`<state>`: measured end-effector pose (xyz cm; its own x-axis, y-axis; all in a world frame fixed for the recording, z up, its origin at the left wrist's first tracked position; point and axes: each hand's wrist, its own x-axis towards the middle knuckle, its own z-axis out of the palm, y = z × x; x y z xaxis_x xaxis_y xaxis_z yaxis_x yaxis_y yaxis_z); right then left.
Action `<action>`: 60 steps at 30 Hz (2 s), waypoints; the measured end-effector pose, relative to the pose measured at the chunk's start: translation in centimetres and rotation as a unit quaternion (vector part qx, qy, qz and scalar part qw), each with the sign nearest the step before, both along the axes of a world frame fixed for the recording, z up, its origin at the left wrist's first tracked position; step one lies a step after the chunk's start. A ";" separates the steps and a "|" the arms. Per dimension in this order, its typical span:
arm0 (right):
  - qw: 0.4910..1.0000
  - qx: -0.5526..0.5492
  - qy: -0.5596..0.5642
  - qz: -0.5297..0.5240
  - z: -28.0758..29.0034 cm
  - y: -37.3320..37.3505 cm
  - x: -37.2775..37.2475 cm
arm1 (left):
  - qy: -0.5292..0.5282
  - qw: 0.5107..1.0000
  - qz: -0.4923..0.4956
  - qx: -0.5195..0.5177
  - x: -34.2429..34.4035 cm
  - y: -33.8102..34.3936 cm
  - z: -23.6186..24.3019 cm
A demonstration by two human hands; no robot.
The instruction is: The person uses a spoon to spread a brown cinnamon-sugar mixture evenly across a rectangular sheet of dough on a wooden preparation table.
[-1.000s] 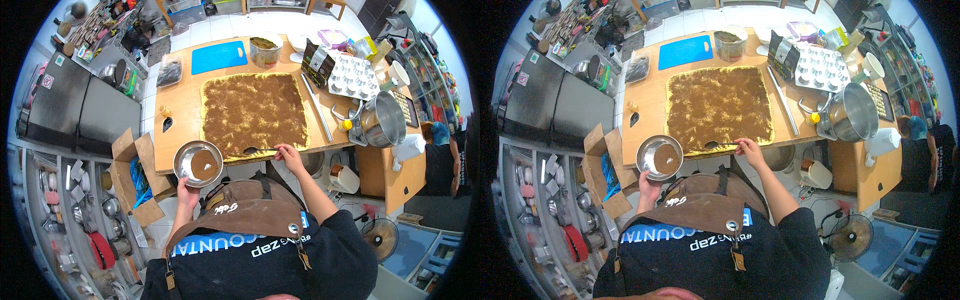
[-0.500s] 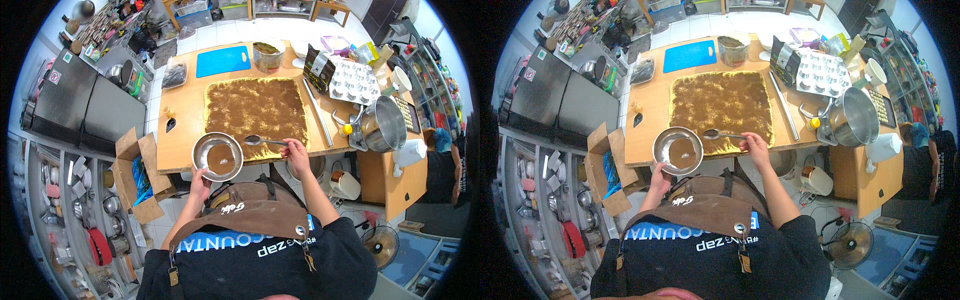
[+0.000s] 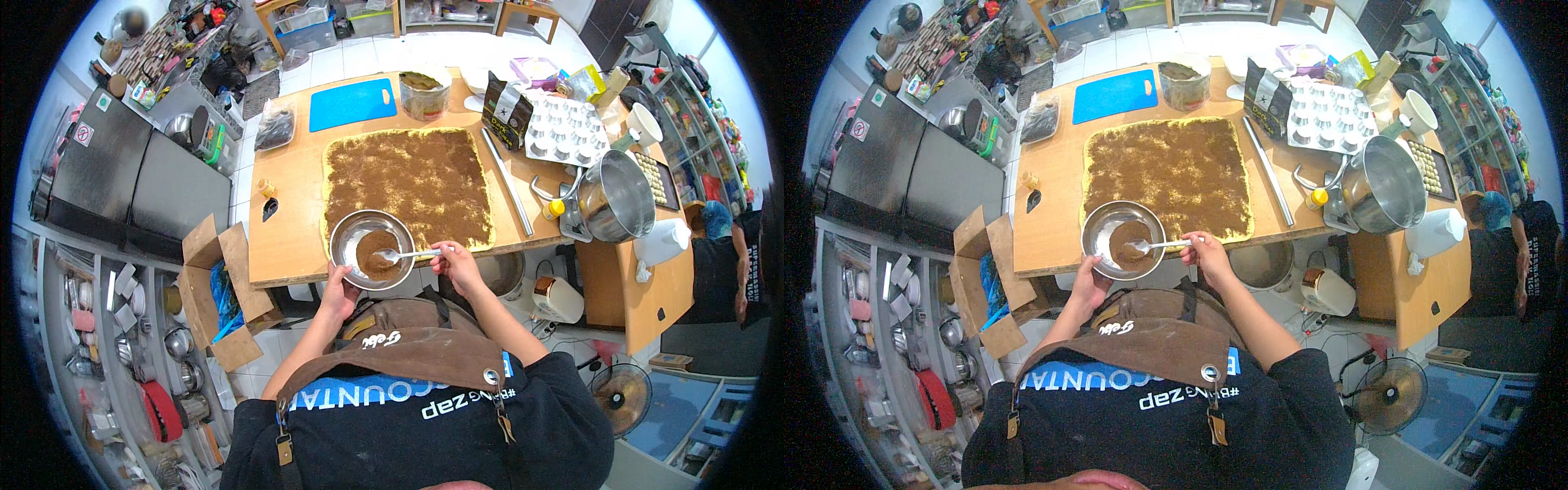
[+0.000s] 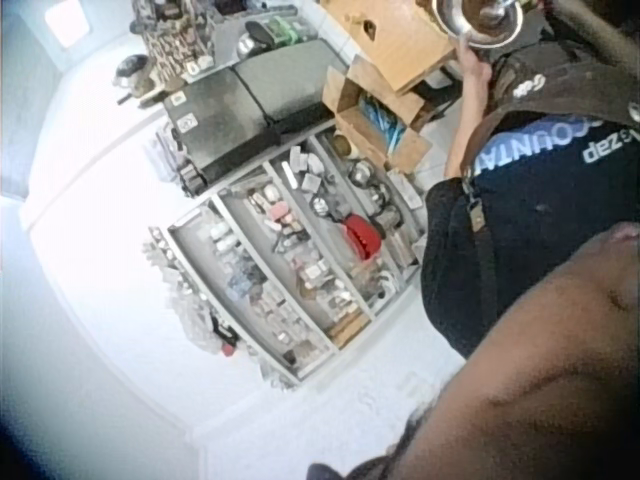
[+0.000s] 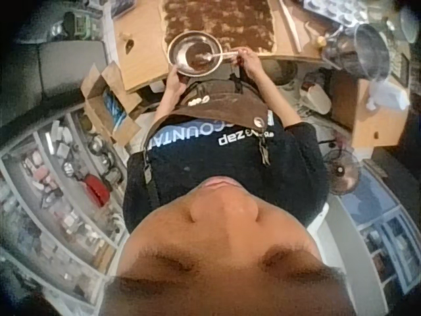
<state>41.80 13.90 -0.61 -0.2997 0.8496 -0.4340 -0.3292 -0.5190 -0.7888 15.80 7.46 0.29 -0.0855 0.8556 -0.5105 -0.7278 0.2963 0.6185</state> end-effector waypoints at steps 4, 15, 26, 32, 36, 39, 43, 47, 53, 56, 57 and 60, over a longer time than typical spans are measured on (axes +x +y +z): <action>0.999 0.009 0.020 -0.044 0.4 0.7 1.6 | -0.014 0.999 0.027 -0.028 -1.3 -0.4 -1.1; 0.991 0.054 -0.105 -0.059 -5.5 1.8 3.5 | -0.011 0.993 0.118 -0.025 -5.8 -4.6 -2.9; 0.994 0.052 -0.088 -0.050 -5.7 1.9 4.9 | -0.044 0.990 0.127 -0.035 -5.5 -4.8 -2.1; 0.992 0.039 -0.086 -0.087 -5.2 1.6 6.9 | -0.043 0.993 0.102 -0.035 -5.2 -4.2 -1.7; 0.992 0.040 -0.090 -0.085 -5.4 1.4 7.9 | -0.054 0.994 0.087 -0.036 -4.6 -3.8 -1.0; 0.992 0.040 -0.074 -0.092 -5.2 1.3 7.8 | -0.053 0.994 0.086 -0.033 -4.6 -3.5 -1.2; 0.992 0.049 -0.080 -0.086 -5.8 1.5 7.2 | -0.027 0.996 0.081 -0.037 -4.1 -3.2 -0.9; 0.992 0.060 -0.080 -0.077 -5.8 2.2 5.9 | -0.037 0.996 0.072 -0.031 -4.4 -3.3 -1.5; 0.991 0.043 -0.070 -0.107 -5.6 1.8 7.8 | -0.046 0.996 0.078 -0.014 -4.1 -3.3 -0.9; 0.989 0.046 -0.088 -0.105 -5.6 1.1 8.9 | -0.050 0.995 0.082 -0.023 -4.6 -3.5 -1.5; 0.988 0.048 -0.099 -0.107 -5.5 0.9 9.0 | -0.047 0.995 0.083 -0.034 -4.6 -3.5 -1.6; 0.986 0.065 -0.093 -0.119 -5.3 0.4 9.5 | -0.051 0.996 0.070 -0.025 -4.7 -3.3 -1.8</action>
<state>51.28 14.27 -5.91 -0.0110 0.9383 -0.3455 -0.2732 -0.3352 -0.9017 11.10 4.16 -1.47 -0.1476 0.8118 -0.5649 -0.8219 0.2171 0.5267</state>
